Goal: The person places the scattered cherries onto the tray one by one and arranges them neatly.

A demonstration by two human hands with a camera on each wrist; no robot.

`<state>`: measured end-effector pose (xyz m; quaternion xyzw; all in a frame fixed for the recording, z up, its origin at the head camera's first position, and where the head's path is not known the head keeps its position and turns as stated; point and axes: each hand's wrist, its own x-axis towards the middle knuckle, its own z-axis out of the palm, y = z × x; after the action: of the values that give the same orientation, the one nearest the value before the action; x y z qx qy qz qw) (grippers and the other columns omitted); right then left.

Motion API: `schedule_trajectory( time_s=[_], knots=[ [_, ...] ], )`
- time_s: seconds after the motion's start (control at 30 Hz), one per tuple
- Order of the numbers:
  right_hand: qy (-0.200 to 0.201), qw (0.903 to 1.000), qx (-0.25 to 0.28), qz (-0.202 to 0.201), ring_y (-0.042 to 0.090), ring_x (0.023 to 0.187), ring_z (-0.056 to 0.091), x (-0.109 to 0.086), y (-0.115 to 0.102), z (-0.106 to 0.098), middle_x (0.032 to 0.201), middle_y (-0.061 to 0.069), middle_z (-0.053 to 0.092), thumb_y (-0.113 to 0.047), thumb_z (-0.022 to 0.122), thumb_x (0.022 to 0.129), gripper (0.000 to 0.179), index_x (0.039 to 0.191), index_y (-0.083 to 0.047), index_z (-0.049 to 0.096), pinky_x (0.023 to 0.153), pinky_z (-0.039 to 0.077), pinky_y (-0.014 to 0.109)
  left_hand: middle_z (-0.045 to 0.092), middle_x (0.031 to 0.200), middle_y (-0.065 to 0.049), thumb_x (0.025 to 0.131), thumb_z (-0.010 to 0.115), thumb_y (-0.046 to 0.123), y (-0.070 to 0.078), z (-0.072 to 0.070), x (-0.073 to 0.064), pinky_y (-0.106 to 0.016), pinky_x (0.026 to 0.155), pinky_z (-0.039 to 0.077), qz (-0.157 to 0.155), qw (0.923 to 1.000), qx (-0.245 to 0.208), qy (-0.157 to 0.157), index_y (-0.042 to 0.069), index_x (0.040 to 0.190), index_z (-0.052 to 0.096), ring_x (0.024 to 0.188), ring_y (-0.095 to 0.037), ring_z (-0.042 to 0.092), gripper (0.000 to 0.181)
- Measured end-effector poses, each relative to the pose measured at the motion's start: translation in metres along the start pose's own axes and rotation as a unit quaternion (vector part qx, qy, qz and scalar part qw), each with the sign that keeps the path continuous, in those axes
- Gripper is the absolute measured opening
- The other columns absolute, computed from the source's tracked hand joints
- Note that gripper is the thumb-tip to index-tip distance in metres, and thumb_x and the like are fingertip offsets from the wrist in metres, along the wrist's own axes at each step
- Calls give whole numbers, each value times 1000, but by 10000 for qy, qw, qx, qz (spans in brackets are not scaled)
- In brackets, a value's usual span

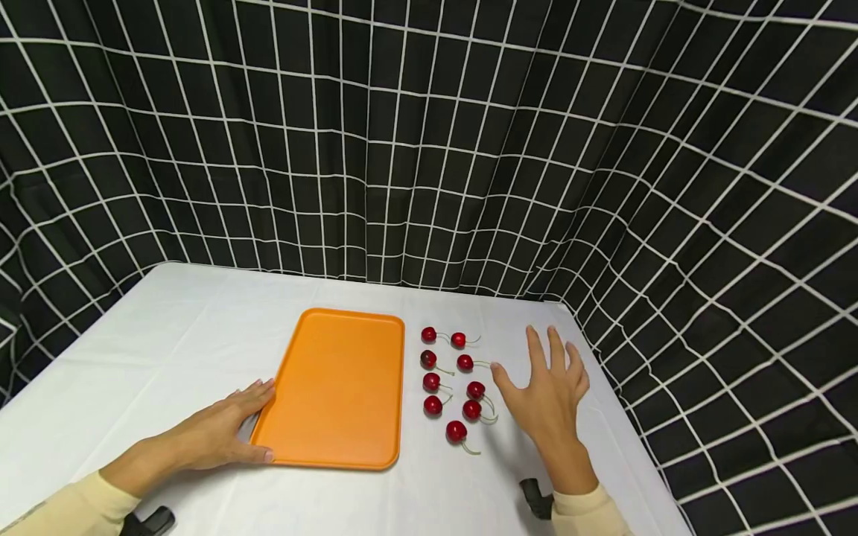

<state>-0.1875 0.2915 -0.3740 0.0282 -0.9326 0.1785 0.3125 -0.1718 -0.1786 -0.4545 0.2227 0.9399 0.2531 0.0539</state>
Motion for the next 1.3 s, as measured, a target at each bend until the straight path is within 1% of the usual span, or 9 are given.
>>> schedule_trajectory(
  time_s=[0.2, 0.3, 0.4, 0.53, 0.73, 0.9, 1.1, 1.2, 1.3],
  knots=[
    [772, 9871, 1402, -29, 33, 109, 44, -24, -11, 1, 121, 13, 63, -14, 81, 76, 42, 115, -4, 69, 80, 32, 50, 25, 154, -20, 70, 69, 71, 1, -1, -1, -54, 112, 16, -1, 10000, -35, -37, -7, 143, 40, 141, -37, 21, 111],
    [854, 9802, 1775, 183, 22, 103, 48, -36, -18, 2, 112, 9, 67, -7, 83, 73, 34, 105, -5, 72, 77, 35, 39, 25, 154, -20, 70, 69, 71, 1, -1, -2, -55, 112, 16, -20, 10000, -42, -47, -7, 143, 39, 141, -37, 21, 111],
    [744, 9744, 2034, 606, 14, 96, 49, -47, -25, 5, 102, 6, 69, -6, 83, 73, 27, 99, -7, 73, 74, 35, 34, 24, 155, -19, 71, 70, 69, 0, -1, -2, -55, 112, 16, -34, 9999, -62, -71, -7, 143, 38, 141, -37, 21, 110],
    [330, 9712, 2056, 1155, 16, 88, 50, -62, -30, 11, 89, 6, 67, -9, 84, 73, 20, 90, -9, 74, 72, 35, 35, 23, 156, -17, 72, 70, 68, 1, 0, -3, -54, 113, 15, -86, 9998, -103, -134, -6, 144, 37, 142, -34, 19, 109],
    [-934, 9673, 1694, 1641, 22, 87, 55, -79, -24, 21, 84, 1, 66, -16, 84, 74, 11, 80, -18, 76, 68, 44, 34, 21, 156, -17, 73, 70, 67, 3, 0, -4, -55, 113, 14, -113, 9997, -99, -184, -6, 145, 36, 142, -35, 19, 109],
    [-1503, 9624, 1542, 1654, 20, 83, 53, -82, -17, 26, 78, -8, 66, -20, 83, 76, 8, 78, -20, 75, 69, 43, 32, 21, 155, -19, 73, 71, 66, 3, 0, -4, -56, 112, 15, -55, 9997, -128, -194, -8, 144, 36, 141, -36, 19, 108],
    [-2185, 9505, 1500, 1624, 13, 76, 56, -86, -15, 29, 78, -9, 67, -19, 83, 76, 10, 79, -16, 74, 65, 47, 28, 21, 155, -19, 73, 70, 66, 4, 2, -6, -56, 112, 14, -97, 9996, -184, -206, -7, 144, 36, 141, -38, 20, 108],
    [-2392, 9470, 1447, 1582, 11, 72, 57, -87, -14, 32, 78, -7, 67, -18, 83, 76, 11, 80, -14, 73, 59, 47, 27, 20, 156, -19, 74, 70, 65, 4, 2, -5, -56, 112, 13, -94, 9995, -224, -220, -7, 145, 34, 141, -38, 19, 108],
    [-2468, 9484, 1325, 1484, 11, 71, 55, -87, -12, 35, 77, -7, 65, -17, 82, 75, 11, 78, -14, 72, 58, 46, 27, 19, 156, -19, 74, 70, 65, 5, 2, -5, -56, 112, 12, -89, 9994, -243, -251, -7, 146, 33, 142, -37, 18, 108]
  ],
)
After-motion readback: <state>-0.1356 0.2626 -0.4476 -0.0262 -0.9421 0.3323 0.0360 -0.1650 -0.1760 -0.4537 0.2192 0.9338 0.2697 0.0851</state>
